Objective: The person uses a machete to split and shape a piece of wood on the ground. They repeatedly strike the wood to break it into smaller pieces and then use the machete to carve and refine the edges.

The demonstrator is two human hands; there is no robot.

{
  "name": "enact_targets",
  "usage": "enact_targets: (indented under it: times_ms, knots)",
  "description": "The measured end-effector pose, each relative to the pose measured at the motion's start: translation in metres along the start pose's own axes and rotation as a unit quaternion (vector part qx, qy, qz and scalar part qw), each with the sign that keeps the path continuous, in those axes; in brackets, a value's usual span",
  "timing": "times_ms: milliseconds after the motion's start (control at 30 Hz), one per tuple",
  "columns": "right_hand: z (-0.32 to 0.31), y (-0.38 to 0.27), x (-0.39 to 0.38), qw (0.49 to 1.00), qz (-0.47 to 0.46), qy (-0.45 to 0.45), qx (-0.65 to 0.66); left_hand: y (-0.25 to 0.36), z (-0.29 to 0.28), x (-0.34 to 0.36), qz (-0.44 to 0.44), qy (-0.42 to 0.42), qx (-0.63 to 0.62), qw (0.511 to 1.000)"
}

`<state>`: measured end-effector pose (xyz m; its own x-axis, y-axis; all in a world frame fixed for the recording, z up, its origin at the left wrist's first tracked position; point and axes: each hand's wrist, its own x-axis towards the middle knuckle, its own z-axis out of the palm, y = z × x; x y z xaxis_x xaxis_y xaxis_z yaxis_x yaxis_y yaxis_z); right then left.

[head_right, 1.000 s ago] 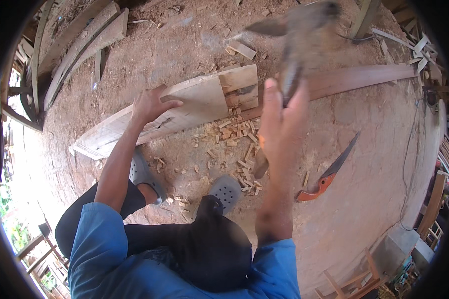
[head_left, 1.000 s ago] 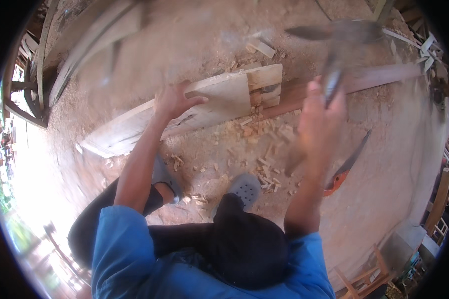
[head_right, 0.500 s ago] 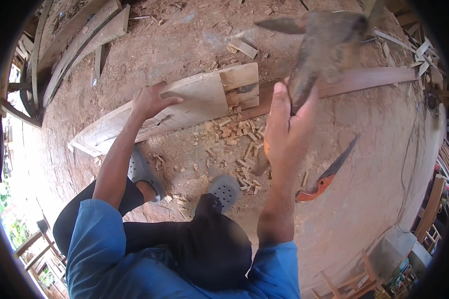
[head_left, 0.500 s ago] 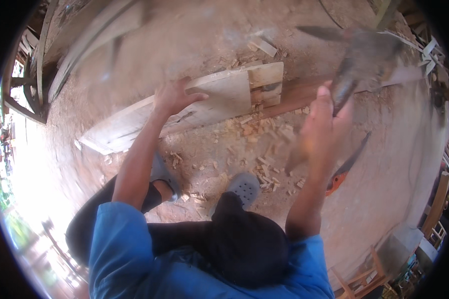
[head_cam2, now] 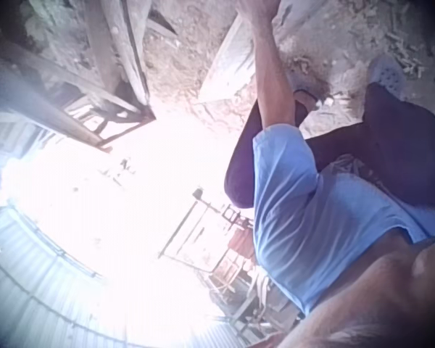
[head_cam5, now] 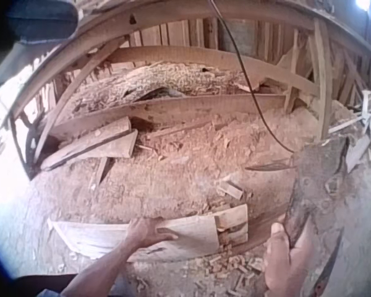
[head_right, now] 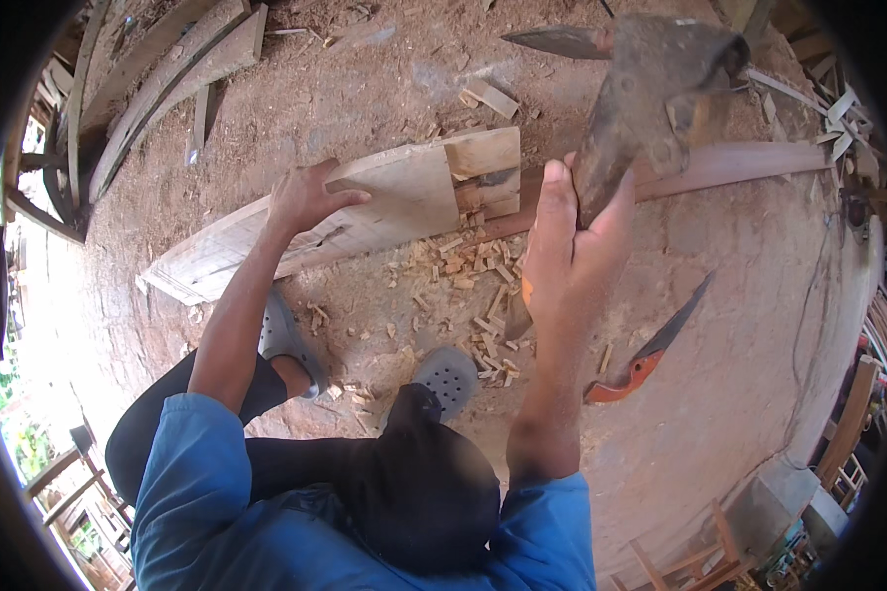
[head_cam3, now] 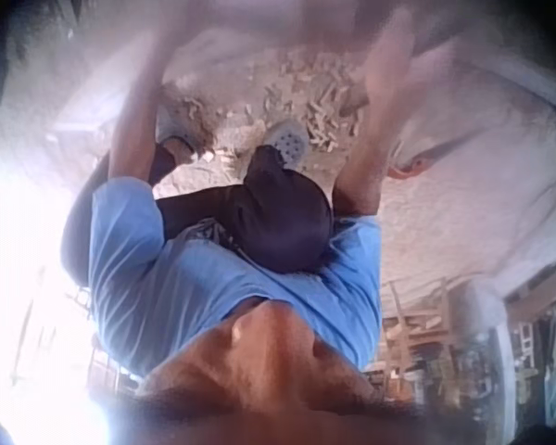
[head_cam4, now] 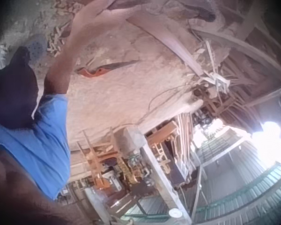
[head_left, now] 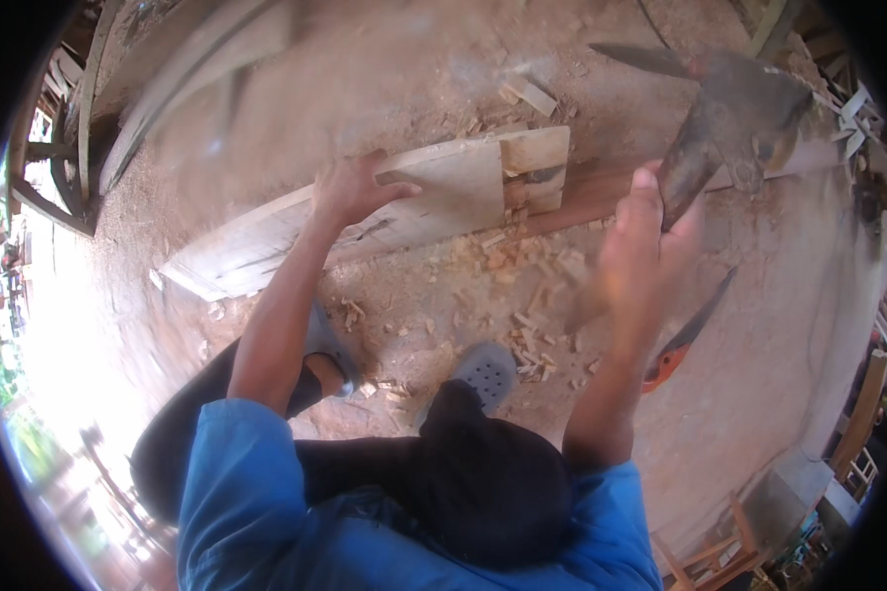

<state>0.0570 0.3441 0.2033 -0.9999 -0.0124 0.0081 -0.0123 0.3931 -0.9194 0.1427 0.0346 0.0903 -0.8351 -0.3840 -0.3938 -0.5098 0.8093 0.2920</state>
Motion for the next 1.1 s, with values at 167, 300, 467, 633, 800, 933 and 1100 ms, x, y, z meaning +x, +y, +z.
enact_targets:
  times_ms: [167,300,467,633,800,933,1100]
  knots:
    - [0.034,0.017,-0.012,0.950,0.045,-0.164,-0.262,0.000,-0.001,0.000,0.018,0.040,0.012,0.999]
    - [0.030,0.017,-0.005,0.976,-0.011,-0.105,-0.190,-0.002,0.003,0.003,0.031,0.064,0.015,0.997]
    - [-0.003,-0.015,0.008,0.996,0.080,-0.033,-0.024,-0.003,0.003,0.002,0.015,0.033,0.009,0.999]
    - [0.031,0.014,-0.011,0.926,0.011,-0.182,-0.331,0.002,-0.002,-0.002,0.001,0.030,-0.008,1.000]
    - [0.020,0.019,0.000,0.977,-0.002,-0.074,-0.202,0.006,-0.006,-0.002,-0.009,-0.002,0.037,0.999]
    - [-0.001,-0.013,0.014,0.998,0.039,-0.031,-0.042,0.007,-0.007,-0.003,0.001,0.013,0.011,1.000]
    - [0.031,0.021,-0.009,0.918,0.040,-0.199,-0.342,0.003,-0.006,-0.003,-0.002,0.016,0.009,1.000]
